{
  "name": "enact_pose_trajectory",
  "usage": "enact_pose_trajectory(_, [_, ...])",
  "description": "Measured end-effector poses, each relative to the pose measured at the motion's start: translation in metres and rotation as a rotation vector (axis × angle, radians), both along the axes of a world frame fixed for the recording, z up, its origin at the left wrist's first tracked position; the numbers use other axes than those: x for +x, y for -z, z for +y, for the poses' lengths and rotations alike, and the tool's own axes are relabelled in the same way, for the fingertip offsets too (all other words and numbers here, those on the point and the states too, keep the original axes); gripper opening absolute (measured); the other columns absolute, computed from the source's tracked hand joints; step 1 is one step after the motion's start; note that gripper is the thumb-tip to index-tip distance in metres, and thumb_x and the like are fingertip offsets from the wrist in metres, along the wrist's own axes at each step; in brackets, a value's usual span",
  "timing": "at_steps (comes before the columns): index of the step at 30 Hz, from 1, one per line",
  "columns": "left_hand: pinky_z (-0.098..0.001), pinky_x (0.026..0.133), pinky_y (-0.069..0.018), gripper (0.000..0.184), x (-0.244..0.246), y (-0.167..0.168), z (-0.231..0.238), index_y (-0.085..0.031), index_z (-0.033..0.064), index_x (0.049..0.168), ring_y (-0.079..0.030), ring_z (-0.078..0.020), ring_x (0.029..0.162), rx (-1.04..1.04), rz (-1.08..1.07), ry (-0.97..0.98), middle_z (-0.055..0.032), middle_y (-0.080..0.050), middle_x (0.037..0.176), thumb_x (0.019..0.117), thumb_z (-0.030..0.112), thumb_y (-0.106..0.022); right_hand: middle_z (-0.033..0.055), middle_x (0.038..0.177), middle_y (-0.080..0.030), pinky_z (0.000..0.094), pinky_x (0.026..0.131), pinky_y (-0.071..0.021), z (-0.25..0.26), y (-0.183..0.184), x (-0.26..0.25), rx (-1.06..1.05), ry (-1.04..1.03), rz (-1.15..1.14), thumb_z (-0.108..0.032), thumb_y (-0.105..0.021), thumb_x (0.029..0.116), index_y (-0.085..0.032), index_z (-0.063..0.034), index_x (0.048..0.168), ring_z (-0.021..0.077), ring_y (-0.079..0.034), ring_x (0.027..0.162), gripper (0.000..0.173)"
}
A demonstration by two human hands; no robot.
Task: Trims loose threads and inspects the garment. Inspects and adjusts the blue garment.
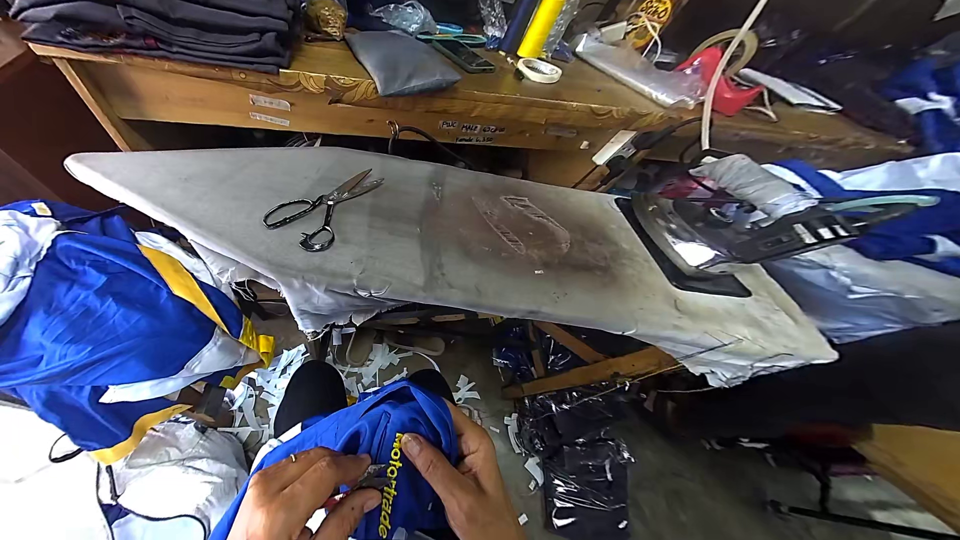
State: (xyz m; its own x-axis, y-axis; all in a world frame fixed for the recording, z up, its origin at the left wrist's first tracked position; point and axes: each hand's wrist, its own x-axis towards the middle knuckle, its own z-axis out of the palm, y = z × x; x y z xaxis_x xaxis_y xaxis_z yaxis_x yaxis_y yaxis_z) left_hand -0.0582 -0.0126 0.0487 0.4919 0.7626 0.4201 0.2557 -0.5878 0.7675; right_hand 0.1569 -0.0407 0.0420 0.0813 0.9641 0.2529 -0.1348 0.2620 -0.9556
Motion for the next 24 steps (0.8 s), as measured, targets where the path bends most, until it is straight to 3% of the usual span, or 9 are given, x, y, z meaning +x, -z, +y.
enact_pose_trajectory(24, [-0.0185, 0.066, -0.0543, 0.016, 0.0029, -0.0015, -0.0020, -0.075, 0.0015, 0.099, -0.066, -0.0043, 0.073, -0.078, -0.042, -0.023, -0.0066, -0.074, 0.084, 0.0965, 0.017, -0.072, 0.0013, 0.102, -0.074, 0.0250, 0.087, -0.0599, -0.0042, -0.0048, -0.0062, 0.019, 0.037, -0.056, 0.002, -0.064, 0.0940, -0.065, 0.0014, 0.116, 0.0052, -0.070, 0.094, 0.022])
